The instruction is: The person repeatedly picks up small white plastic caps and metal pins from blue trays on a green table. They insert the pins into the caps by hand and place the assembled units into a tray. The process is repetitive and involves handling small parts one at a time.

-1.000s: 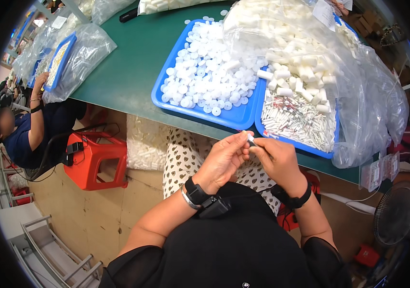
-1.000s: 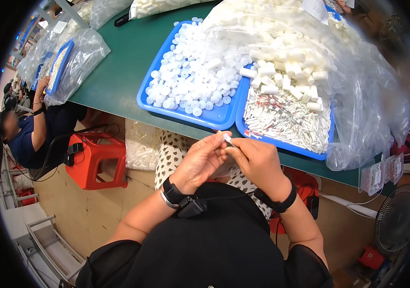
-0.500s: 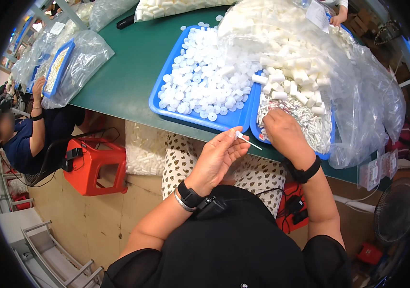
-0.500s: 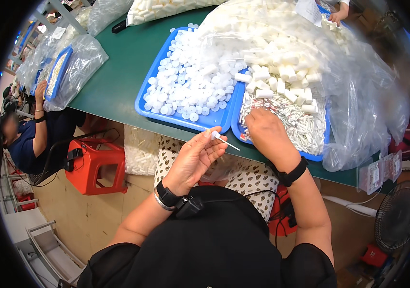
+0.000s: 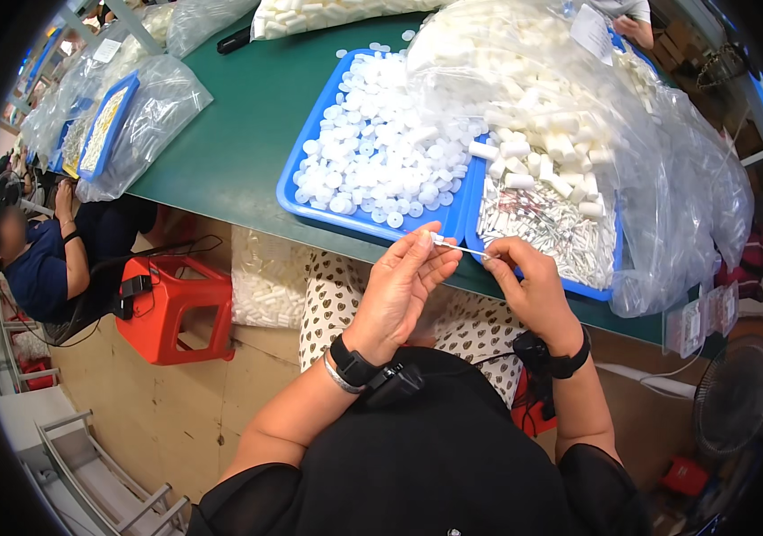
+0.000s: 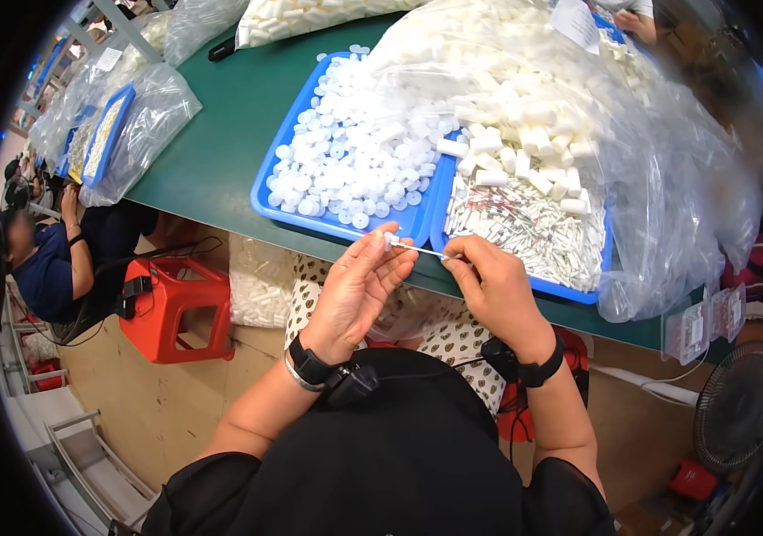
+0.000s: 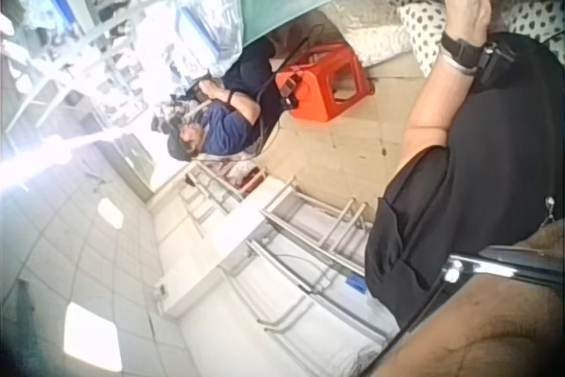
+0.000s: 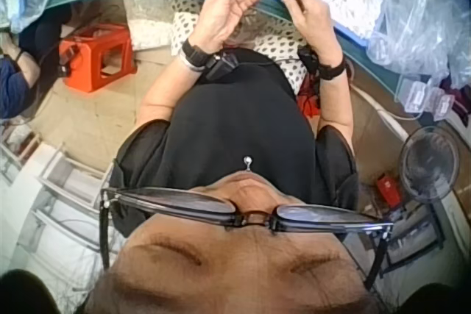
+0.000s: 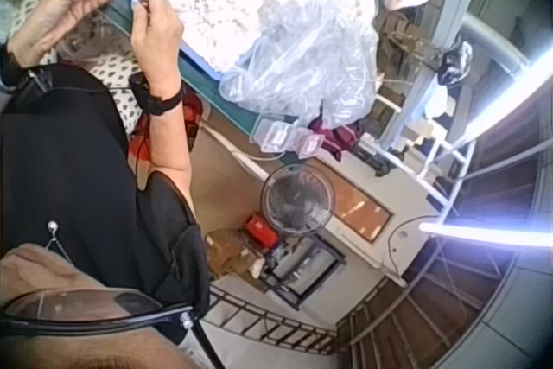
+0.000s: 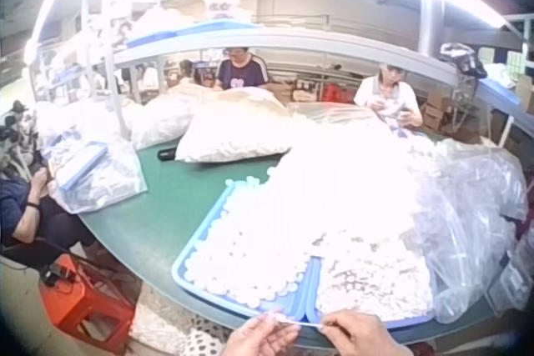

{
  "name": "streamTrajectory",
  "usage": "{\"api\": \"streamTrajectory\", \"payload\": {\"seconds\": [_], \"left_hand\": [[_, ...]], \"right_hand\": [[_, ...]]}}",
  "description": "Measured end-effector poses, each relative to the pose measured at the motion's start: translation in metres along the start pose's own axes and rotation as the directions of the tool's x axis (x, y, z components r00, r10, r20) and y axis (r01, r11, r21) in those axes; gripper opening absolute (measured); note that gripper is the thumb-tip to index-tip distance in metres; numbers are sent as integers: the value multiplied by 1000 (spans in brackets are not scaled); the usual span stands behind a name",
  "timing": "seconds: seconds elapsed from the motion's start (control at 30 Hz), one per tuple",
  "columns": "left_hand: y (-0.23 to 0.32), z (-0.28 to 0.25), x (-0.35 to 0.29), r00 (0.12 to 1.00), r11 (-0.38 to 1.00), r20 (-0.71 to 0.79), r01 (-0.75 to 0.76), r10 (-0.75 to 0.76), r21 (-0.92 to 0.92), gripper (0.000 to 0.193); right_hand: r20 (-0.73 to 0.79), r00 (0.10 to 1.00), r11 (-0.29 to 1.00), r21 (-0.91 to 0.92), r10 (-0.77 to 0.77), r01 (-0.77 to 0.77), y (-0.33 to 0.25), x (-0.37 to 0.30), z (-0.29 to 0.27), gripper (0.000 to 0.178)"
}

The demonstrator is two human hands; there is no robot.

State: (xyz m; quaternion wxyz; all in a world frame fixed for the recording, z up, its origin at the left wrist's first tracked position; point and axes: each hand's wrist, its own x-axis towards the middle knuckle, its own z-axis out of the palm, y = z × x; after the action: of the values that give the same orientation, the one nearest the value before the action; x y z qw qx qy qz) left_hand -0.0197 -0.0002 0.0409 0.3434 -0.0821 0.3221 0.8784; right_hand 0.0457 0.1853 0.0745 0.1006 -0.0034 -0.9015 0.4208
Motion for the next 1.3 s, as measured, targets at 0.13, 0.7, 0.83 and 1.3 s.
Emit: {"api": "streamTrajectory", "payload": {"seconds": [0.13, 0.7, 0.83, 1.3], "left_hand": [[-2, 2, 0, 1000, 999, 9, -14, 14, 33, 36], [-7, -2, 0, 999, 998, 1, -33, 33, 58, 35], [-12, 0, -1, 998, 997, 69, 1, -7, 83, 40], [-15, -6, -3, 1000, 978, 11, -14, 12, 209, 40]], "right_hand": [[-70, 997, 999, 28, -36, 38, 4, -6, 5, 8], [-120, 924, 901, -297, -364, 317, 0, 1, 2, 13], [-103, 957, 958, -128, -272, 258, 1, 0, 9, 6], [-194, 947, 908, -386, -255, 165, 18, 47, -10, 12]]}}
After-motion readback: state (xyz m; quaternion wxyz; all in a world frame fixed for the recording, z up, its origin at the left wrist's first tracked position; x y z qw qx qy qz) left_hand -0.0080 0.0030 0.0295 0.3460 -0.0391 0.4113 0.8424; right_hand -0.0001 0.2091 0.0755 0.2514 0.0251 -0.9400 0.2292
